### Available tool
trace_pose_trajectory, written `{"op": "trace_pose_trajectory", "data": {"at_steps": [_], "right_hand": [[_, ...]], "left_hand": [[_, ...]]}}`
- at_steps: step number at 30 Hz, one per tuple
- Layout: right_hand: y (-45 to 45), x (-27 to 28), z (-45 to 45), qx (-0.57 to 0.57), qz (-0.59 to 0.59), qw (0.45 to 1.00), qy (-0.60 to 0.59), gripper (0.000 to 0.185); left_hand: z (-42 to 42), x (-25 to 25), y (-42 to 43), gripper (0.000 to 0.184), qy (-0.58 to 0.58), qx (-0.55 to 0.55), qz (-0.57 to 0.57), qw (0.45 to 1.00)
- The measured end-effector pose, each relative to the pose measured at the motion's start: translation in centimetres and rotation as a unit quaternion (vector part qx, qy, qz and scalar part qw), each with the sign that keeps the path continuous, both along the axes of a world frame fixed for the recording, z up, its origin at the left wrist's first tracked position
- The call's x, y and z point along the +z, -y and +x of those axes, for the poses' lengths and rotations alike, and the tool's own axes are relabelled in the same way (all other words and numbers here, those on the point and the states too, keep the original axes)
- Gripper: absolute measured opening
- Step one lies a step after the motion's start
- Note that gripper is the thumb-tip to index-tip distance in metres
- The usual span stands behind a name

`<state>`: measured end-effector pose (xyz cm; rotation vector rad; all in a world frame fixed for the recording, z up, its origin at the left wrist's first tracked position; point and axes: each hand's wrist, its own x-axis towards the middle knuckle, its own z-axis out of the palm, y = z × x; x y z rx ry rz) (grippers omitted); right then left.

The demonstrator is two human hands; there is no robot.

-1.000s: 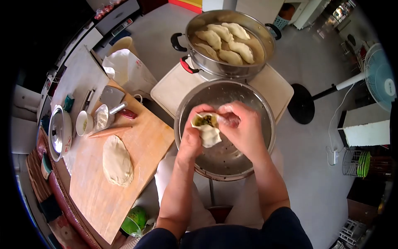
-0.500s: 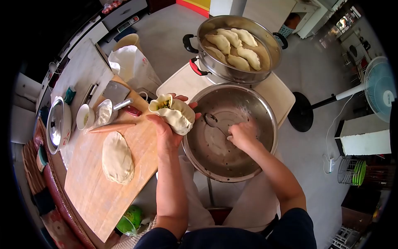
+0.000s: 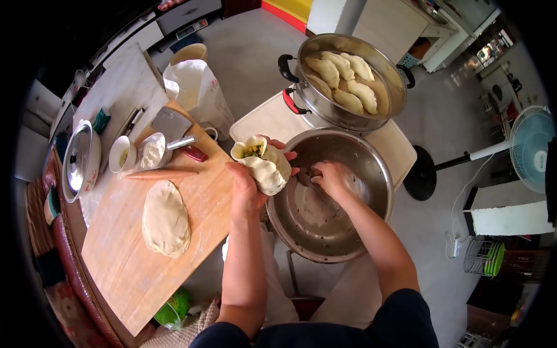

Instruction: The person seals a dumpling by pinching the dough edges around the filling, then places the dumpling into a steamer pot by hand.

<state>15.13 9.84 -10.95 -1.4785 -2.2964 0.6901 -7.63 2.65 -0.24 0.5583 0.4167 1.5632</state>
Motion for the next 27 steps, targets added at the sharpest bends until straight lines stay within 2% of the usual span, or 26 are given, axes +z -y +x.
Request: {"op": "trace_pose_trajectory", "data": {"at_steps": [3,9,12,18,27], "right_hand": [[-0.4,-0.9,-0.6,0.0,-0.057,0.998,-0.021,0.034],[-0.7,-1.2,-0.7,0.044,0.0,0.998,-0.041,0.034],[-0.5,-1.4,-1.0,0.037,0.009,0.997,-0.07,0.031],[0.7,-0.4,-2.2,-0.013,0.06,0.998,0.001,0.022],[0.5,-1.7,-2.4,-0.027,0.102,0.993,-0.043,0.013]], "left_hand": [[-0.2,-0.1,0.0,0.093,-0.004,0.009,-0.006,1.0],[-0.2,0.1,0.0,0.092,-0.017,0.008,-0.003,1.0],[-0.2,0.2,0.0,0.092,-0.019,0.011,-0.007,1.0],[-0.1,-0.1,-0.2,0.091,-0.022,0.008,-0.01,1.0],[-0.2,-0.3,-0.3,0.092,-0.019,-0.004,0.002,1.0]]}}
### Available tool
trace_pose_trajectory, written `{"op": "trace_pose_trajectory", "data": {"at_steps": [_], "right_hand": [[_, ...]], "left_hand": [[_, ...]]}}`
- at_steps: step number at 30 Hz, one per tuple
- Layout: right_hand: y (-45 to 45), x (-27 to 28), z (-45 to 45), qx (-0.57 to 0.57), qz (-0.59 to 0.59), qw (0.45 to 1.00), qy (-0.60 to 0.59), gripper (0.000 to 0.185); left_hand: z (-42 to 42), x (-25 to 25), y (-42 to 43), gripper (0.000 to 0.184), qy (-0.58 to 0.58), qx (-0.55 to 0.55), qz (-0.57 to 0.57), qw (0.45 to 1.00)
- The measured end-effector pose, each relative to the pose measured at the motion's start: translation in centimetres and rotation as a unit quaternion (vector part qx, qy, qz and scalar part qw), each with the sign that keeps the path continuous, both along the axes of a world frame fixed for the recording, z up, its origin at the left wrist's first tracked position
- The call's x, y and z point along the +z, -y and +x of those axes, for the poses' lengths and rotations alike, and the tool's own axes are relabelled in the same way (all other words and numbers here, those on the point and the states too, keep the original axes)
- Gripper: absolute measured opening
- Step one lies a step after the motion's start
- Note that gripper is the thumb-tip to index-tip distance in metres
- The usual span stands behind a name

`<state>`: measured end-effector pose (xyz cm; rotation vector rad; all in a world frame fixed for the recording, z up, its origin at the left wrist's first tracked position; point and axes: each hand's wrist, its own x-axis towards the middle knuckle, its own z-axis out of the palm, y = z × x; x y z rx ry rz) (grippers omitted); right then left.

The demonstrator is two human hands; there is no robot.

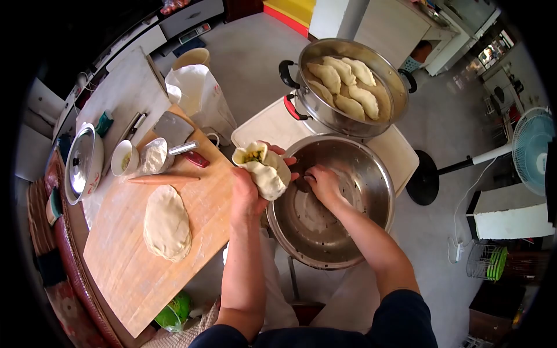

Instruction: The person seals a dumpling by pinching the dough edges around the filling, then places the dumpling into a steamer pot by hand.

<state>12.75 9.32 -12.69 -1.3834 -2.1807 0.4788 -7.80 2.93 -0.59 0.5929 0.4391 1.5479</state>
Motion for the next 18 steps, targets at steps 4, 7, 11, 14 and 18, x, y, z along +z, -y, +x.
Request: {"op": "trace_pose_trajectory", "data": {"at_steps": [4,7,11,14,18], "right_hand": [[-1.0,2.3,0.2,-0.024,0.035,0.995,-0.091,0.011],[-1.3,6.8,0.0,0.005,0.004,0.995,-0.1,0.011],[-0.6,17.1,-0.6,0.042,0.02,0.972,-0.229,0.013],[1.7,24.7,-1.7,0.137,0.044,0.973,-0.181,0.015],[2.2,26.7,-3.3,0.23,0.086,0.965,-0.092,0.021]], "left_hand": [[0.7,0.0,-0.1,0.092,-0.024,-0.019,0.049,0.998],[1.4,0.3,-0.2,0.092,-0.033,-0.04,0.042,0.998],[1.9,0.5,0.0,0.092,-0.033,-0.062,0.056,0.996],[2.3,0.3,0.1,0.091,-0.022,-0.076,0.051,0.996],[3.2,0.3,0.5,0.091,-0.04,-0.056,0.019,0.997]]}}
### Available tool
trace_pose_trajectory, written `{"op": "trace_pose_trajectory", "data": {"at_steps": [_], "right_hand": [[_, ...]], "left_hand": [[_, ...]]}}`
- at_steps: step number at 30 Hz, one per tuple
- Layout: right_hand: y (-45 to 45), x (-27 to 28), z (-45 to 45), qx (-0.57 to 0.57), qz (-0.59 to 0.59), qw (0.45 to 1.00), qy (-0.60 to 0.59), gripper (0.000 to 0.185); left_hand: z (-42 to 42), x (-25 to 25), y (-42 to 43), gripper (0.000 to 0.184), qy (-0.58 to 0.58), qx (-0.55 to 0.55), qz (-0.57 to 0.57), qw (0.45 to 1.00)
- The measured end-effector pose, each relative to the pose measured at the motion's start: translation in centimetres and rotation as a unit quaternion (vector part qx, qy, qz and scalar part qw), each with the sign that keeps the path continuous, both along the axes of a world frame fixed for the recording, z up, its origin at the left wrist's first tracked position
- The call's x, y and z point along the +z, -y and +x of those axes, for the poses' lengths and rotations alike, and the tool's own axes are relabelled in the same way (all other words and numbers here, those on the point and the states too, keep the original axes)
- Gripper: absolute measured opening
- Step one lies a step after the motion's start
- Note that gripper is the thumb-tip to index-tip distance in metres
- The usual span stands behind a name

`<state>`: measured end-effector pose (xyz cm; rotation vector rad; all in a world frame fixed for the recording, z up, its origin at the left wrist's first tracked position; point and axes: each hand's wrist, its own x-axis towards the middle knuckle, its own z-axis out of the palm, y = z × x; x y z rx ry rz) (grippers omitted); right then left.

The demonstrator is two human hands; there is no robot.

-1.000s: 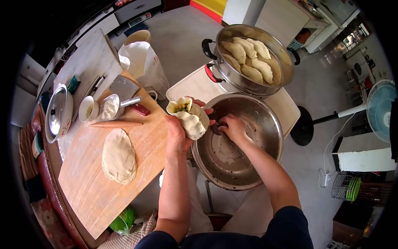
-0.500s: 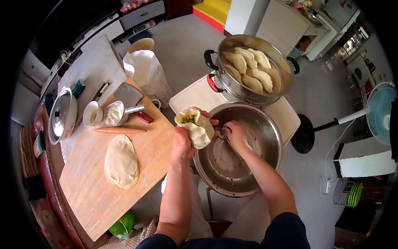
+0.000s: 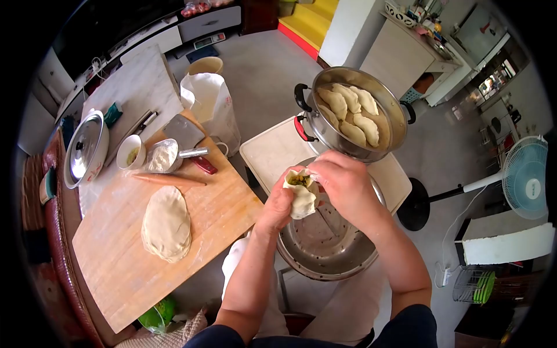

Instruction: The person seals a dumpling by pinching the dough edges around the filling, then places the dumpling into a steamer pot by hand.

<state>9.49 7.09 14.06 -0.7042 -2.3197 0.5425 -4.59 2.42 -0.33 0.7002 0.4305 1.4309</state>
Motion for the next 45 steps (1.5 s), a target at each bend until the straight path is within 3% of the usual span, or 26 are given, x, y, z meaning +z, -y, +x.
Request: {"op": "trace_pose_trajectory", "data": {"at_steps": [9,18,24,30,36,45], "right_hand": [[-0.3,-0.2,-1.7,-0.02,0.138,0.981,0.133,0.016],[-0.4,-0.7,-2.9,-0.015,0.081,0.996,0.044,0.019],[-1.2,-1.6,-3.5,-0.007,0.125,0.992,-0.017,0.02],[-0.4,-0.8,-1.9,-0.022,0.087,0.996,0.024,0.019],[0.3,-1.0,-1.2,-0.048,-0.016,0.997,-0.051,0.018],[0.0,-1.8,-0.9,-0.063,0.114,0.991,0.013,0.012]], "left_hand": [[0.4,-0.4,-0.3,0.094,0.001,0.015,0.018,1.0],[0.2,-0.9,-0.3,0.097,0.058,0.033,-0.014,0.998],[0.3,-0.5,-0.4,0.097,0.089,0.03,-0.013,0.995],[0.6,-0.4,-0.4,0.096,0.075,0.021,-0.008,0.997],[1.1,0.4,-0.4,0.095,0.057,0.012,-0.001,0.998],[2.1,-0.9,-0.7,0.09,0.08,0.003,-0.001,0.997]]}}
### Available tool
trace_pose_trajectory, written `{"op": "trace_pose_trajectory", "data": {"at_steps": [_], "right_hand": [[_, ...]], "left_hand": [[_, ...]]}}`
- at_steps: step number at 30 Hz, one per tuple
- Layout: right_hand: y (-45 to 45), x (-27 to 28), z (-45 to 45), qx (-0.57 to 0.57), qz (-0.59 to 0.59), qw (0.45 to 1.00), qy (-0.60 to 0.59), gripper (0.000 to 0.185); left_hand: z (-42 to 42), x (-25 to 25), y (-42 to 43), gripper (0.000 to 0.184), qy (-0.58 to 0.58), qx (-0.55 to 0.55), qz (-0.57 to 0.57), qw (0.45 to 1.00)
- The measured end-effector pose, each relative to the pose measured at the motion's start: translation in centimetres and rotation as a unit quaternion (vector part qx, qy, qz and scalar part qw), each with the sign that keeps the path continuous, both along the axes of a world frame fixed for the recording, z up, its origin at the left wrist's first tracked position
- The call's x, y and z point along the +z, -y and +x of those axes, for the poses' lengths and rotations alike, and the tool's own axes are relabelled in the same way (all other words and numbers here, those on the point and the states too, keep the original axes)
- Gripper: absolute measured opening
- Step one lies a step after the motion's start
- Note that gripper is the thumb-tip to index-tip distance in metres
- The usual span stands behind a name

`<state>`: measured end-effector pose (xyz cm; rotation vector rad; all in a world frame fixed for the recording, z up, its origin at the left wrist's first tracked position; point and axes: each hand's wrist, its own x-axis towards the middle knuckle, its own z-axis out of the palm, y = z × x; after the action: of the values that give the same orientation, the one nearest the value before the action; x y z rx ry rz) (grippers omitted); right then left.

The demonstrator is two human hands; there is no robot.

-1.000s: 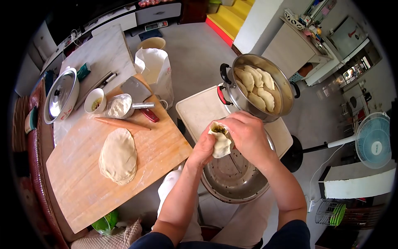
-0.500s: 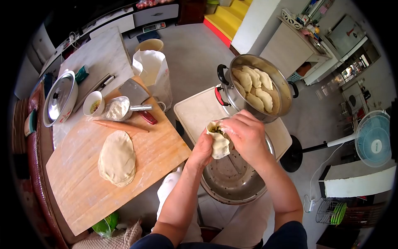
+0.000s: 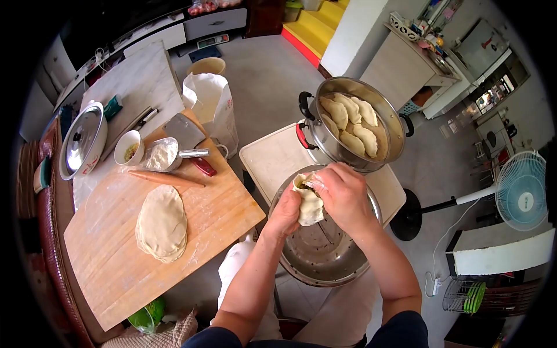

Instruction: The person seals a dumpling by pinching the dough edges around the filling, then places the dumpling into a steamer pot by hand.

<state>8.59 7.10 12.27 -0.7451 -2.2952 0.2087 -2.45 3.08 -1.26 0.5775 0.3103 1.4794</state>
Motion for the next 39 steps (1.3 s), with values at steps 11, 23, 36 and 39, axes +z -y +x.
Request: {"op": "trace_pose_trajectory", "data": {"at_steps": [11,23,36,39], "right_hand": [[0.0,0.5,0.7,0.037,-0.04,0.998,-0.017,0.017],[0.3,0.8,2.2,-0.026,0.007,0.997,0.068,0.012],[0.2,0.9,5.1,0.04,-0.09,0.995,0.017,0.016],[0.6,1.2,5.2,0.011,-0.117,0.993,0.017,0.014]], "left_hand": [[-0.3,0.4,0.1,0.084,-0.004,0.003,0.011,1.0],[0.9,0.5,-0.1,0.08,-0.018,-0.038,0.027,0.999],[2.8,0.2,-0.4,0.075,-0.027,-0.07,0.035,0.997],[3.2,-0.1,-0.3,0.073,-0.025,-0.078,0.033,0.996]]}}
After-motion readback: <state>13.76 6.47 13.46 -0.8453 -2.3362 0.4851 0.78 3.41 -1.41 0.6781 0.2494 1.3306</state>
